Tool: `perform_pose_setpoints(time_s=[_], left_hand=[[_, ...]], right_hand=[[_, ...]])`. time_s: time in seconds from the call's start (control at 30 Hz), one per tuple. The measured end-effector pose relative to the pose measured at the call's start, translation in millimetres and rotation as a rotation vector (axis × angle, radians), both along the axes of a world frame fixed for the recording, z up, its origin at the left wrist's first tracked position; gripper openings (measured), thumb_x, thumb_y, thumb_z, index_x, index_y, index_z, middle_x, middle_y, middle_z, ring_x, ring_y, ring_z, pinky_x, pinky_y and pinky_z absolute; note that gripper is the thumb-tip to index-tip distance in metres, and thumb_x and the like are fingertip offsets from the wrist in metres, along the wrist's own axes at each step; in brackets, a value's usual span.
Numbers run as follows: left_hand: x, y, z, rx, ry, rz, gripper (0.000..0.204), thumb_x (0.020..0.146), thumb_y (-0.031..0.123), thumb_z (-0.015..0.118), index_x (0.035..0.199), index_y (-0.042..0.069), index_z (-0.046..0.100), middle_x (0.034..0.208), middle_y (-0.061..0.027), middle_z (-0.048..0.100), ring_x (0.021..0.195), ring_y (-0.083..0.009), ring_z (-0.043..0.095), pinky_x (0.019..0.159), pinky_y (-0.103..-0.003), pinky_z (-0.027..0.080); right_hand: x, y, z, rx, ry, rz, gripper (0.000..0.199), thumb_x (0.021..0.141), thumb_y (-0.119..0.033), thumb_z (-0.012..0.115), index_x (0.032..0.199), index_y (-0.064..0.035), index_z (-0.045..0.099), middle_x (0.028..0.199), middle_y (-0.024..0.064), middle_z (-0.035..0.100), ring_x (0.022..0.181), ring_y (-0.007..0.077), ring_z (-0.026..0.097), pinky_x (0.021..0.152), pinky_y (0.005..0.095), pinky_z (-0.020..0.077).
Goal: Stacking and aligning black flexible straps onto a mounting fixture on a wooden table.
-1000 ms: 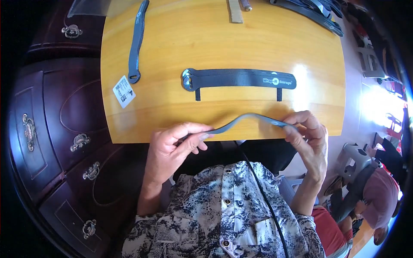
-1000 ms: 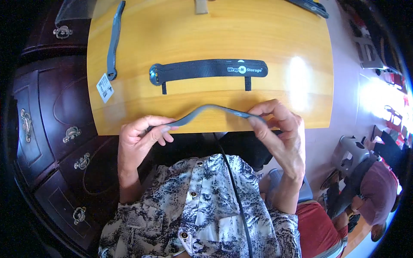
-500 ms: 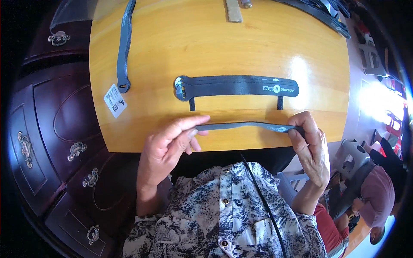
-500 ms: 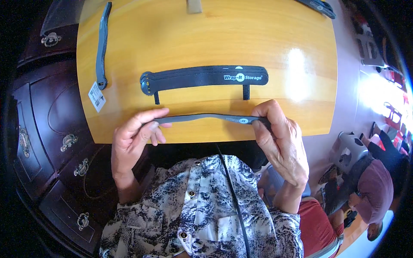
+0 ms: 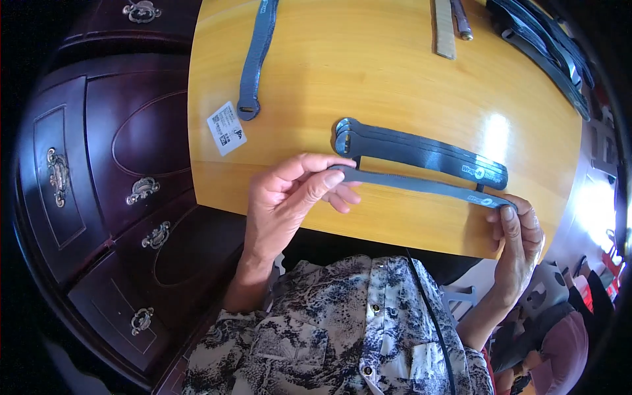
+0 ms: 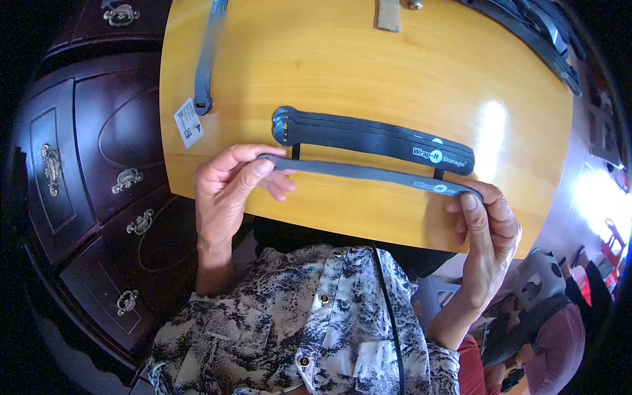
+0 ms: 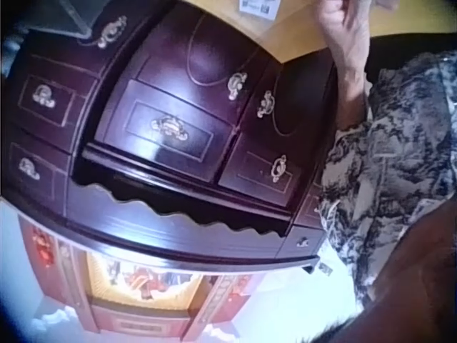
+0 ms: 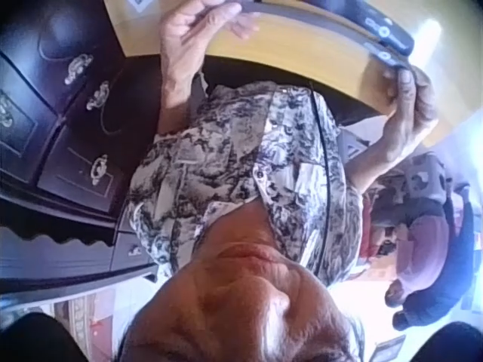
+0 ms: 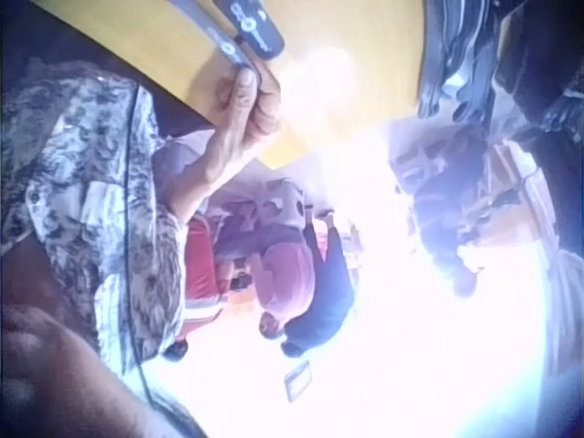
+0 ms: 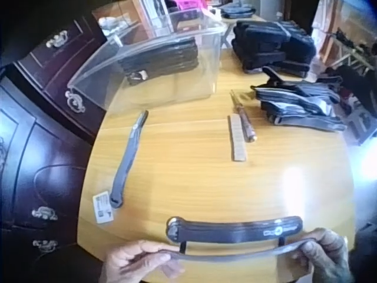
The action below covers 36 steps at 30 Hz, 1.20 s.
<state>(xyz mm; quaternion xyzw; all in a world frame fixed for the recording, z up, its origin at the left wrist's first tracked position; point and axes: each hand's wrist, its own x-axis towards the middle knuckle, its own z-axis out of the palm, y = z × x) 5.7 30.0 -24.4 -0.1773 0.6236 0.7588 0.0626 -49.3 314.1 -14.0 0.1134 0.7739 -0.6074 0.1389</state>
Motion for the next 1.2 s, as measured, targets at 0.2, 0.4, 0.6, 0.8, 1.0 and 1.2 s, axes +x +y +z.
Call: perform_pose_setpoints(time_s=[0.2,0.4,0.6,0.8,1.0,1.2], left_hand=[[-3,0,4,-0.105,-0.039,0.018,0.017,0.094,0.005,0.052,0.105,-0.006,0.058,0.084,-0.0157,0.066,0.071,-0.0186,0.067,0.061,-0.027,0.055],[-9,1,0,-0.118,-0.037,0.036,0.016,0.094,0.007,0.054,0.102,-0.007,0.057,0.084,-0.0153,0.066,0.07,-0.0172,0.066,0.06,-0.026,0.054],[-12,2,3,-0.194,-0.046,0.048,0.014,0.092,0.004,0.056,0.101,-0.007,0.057,0.082,-0.0135,0.065,0.068,-0.0152,0.065,0.058,-0.024,0.053],[-10,4,1,-0.197,-0.055,0.115,0.008,0.09,0.001,0.058,0.096,-0.004,0.055,0.078,-0.0095,0.064,0.065,-0.0105,0.062,0.056,-0.021,0.051],[-12,7,2,-0.28,-0.065,0.085,0.006,0.09,0.002,0.058,0.092,-0.002,0.055,0.073,-0.0053,0.061,0.059,-0.006,0.058,0.052,-0.019,0.047],[-12,8,-2,-0.319,-0.028,0.124,0.006,0.089,0.001,0.06,0.088,-0.001,0.054,0.07,-0.0048,0.06,0.054,-0.0056,0.057,0.047,-0.018,0.045]], right_hand=[[-6,-1,-1,0.041,-0.007,0.021,0.017,0.09,-0.016,0.062,0.097,-0.0017,0.068,0.071,0.0018,0.062,0.052,0.0018,0.042,0.045,0.0168,0.0321],[-8,-5,0,0.081,-0.012,-0.029,0.014,0.089,-0.014,0.064,0.093,-0.0019,0.069,0.068,0.0002,0.062,0.049,0.0005,0.04,0.044,0.0164,0.0283],[-14,-7,4,0.063,-0.063,-0.036,0.012,0.089,-0.015,0.064,0.088,-0.0024,0.067,0.068,-0.0007,0.062,0.051,-0.0001,0.041,0.044,0.0161,0.027],[-10,-3,-4,0.013,-0.068,-0.053,0.012,0.089,-0.016,0.064,0.084,-0.0049,0.062,0.066,-0.0019,0.059,0.049,-0.0006,0.037,0.044,0.0155,0.0236],[-5,3,-13,0.015,0.002,-0.064,0.013,0.09,-0.018,0.062,0.084,-0.0074,0.06,0.062,-0.0047,0.052,0.045,-0.0032,0.031,0.04,0.0146,0.016],[-5,4,-17,0.04,0.045,-0.055,0.012,0.091,-0.017,0.062,0.085,-0.0068,0.061,0.063,-0.0056,0.052,0.045,-0.0039,0.03,0.04,0.0144,0.0148]])
